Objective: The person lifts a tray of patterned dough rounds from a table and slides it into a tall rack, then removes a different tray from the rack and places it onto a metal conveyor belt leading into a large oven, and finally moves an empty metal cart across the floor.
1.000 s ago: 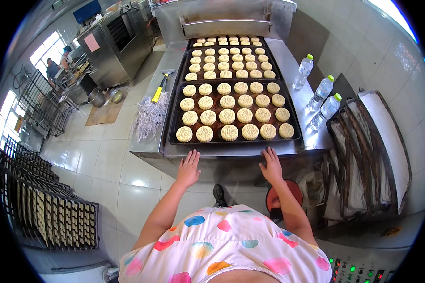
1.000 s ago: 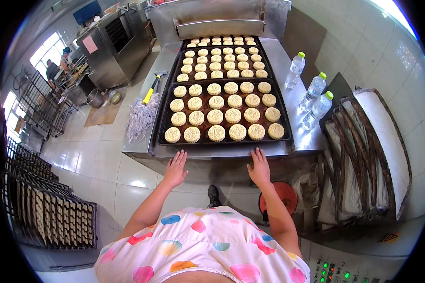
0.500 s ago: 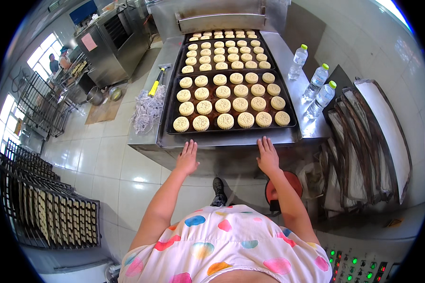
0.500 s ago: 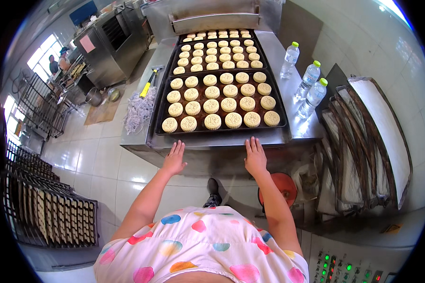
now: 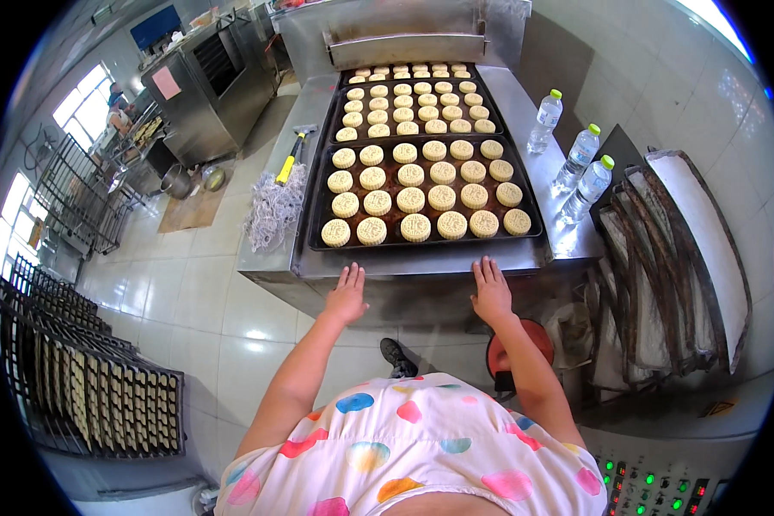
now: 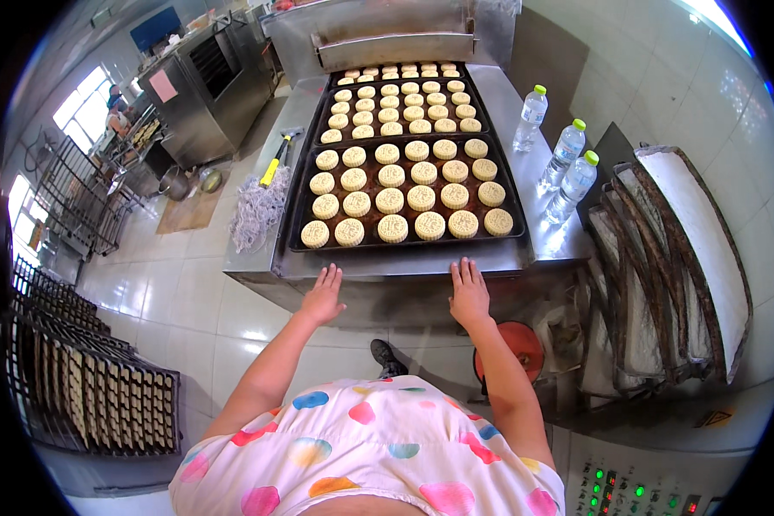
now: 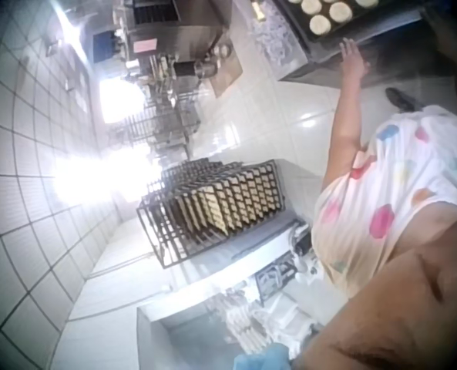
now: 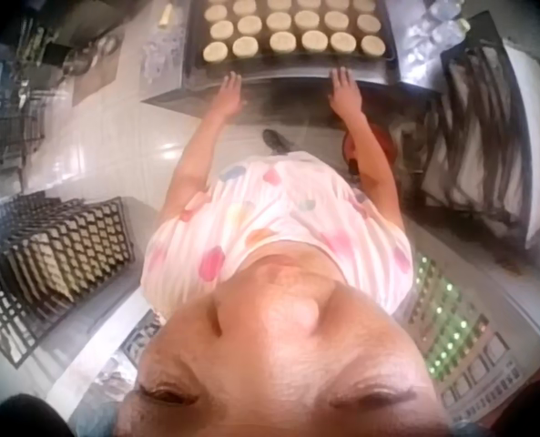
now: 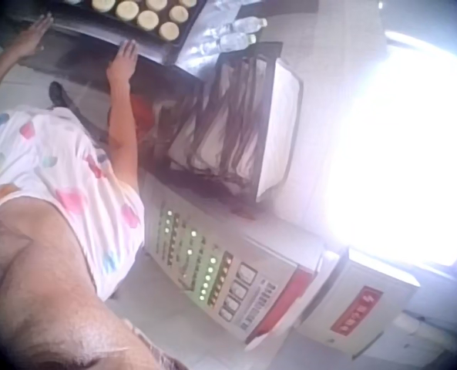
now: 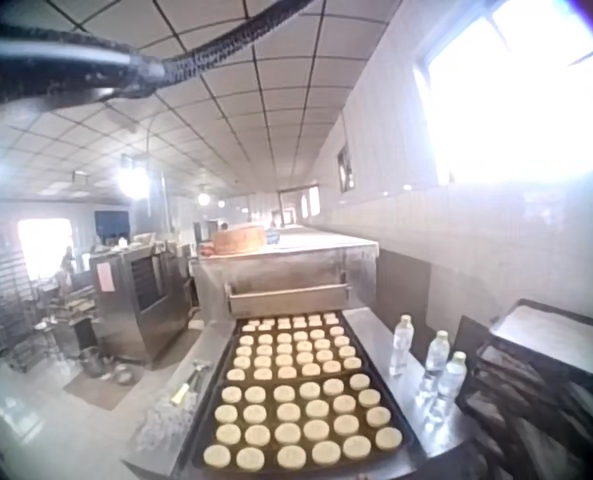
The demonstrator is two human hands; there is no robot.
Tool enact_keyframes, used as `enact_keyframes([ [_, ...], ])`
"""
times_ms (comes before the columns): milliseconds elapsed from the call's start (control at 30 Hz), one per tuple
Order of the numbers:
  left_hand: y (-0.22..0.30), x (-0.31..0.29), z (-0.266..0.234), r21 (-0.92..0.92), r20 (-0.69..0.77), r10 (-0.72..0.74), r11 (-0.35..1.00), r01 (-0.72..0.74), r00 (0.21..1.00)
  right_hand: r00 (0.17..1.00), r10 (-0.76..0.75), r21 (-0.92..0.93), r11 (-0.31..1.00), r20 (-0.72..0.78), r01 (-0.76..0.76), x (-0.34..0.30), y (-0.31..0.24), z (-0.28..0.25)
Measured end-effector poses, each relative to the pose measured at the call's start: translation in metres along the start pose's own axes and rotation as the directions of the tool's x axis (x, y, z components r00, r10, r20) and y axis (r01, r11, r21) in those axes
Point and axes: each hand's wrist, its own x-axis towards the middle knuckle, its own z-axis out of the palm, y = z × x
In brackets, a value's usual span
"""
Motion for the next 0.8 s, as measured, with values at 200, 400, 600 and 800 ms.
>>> enact_keyframes([
  [200, 0.008, 0.0, -0.011, 0.132, 0.058, -0.045, 0.991, 0.037, 0.997, 1.0, 0.011, -0.011, 1.0, 0.015, -0.011, 0.003, -0.005, -0.002],
  [400, 0.014, 0.007, -0.009, 0.213, 0.042, -0.031, 0.977, 0.021, 0.999, 1.0, 0.003, -0.096, 0.995, -0.01, -0.004, 0.011, -0.012, 0.0],
  [600, 0.016, 0.019, -0.002, 0.229, 0.014, 0.002, 0.973, -0.006, 1.0, 0.999, -0.047, -0.233, 0.972, -0.018, 0.042, 0.027, -0.013, 0.011],
  [800, 0.016, 0.03, 0.009, 0.442, -0.143, 0.103, 0.897, -0.029, 0.984, 0.993, -0.116, -0.395, 0.914, -0.034, 0.094, 0.047, -0.011, 0.026],
])
